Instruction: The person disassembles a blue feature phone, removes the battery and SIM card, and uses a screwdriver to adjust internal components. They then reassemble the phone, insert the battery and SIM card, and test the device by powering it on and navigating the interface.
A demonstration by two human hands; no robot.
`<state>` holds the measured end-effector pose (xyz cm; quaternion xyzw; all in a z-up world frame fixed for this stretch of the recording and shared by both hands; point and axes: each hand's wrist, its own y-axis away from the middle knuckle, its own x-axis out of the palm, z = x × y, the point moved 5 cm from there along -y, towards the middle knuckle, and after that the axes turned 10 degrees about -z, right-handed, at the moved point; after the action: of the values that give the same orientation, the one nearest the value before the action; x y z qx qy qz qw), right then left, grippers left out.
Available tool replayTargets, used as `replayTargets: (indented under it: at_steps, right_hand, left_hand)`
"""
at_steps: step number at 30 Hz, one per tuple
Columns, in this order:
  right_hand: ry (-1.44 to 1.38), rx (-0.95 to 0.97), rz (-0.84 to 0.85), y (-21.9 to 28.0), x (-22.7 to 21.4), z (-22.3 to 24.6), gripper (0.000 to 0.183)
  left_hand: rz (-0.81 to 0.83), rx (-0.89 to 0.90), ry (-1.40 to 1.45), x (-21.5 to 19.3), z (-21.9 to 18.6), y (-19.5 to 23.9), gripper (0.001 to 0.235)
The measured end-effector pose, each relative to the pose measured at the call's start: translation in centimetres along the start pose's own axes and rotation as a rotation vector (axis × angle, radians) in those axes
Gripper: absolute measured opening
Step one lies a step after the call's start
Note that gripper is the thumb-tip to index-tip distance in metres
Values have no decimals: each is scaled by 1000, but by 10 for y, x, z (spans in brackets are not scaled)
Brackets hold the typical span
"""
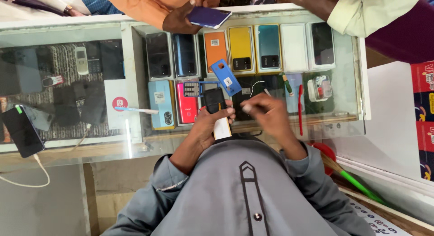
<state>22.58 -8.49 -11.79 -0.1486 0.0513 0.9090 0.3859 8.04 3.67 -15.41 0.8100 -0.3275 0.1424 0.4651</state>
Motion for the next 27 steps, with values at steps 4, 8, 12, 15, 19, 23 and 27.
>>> replayTargets:
  at_steps: [4, 8, 12, 15, 19, 23, 27]
  right_hand:
    - [759, -297, -419, -22, -70, -31, 20]
    - [967, -243, -417, -25, -84, -84, 25]
    - [875, -226, -376, -21, -74, -115, 19]
    - [481, -100, -406, -21, -80, -104, 14]
    - [-165, -25, -265, -5, -74, -38, 18]
    - [-190, -57, -196, 37, -59, 49, 32]
    - [-18, -241, -206, 60, -44, 108, 22]
  left_hand:
    - [-46, 79, 57, -9, -16, 2, 33]
    - [-25, 98, 122, -10, -26, 10, 35]
    - [-14, 121, 163, -6, -27, 15, 36]
    - [38, 156, 219, 0, -26, 21, 35]
    - [79, 167, 253, 3, -28, 34, 33]
    - [31, 201, 217, 9, -32, 46, 32]
    - [24, 265, 223, 14, -38, 58, 31]
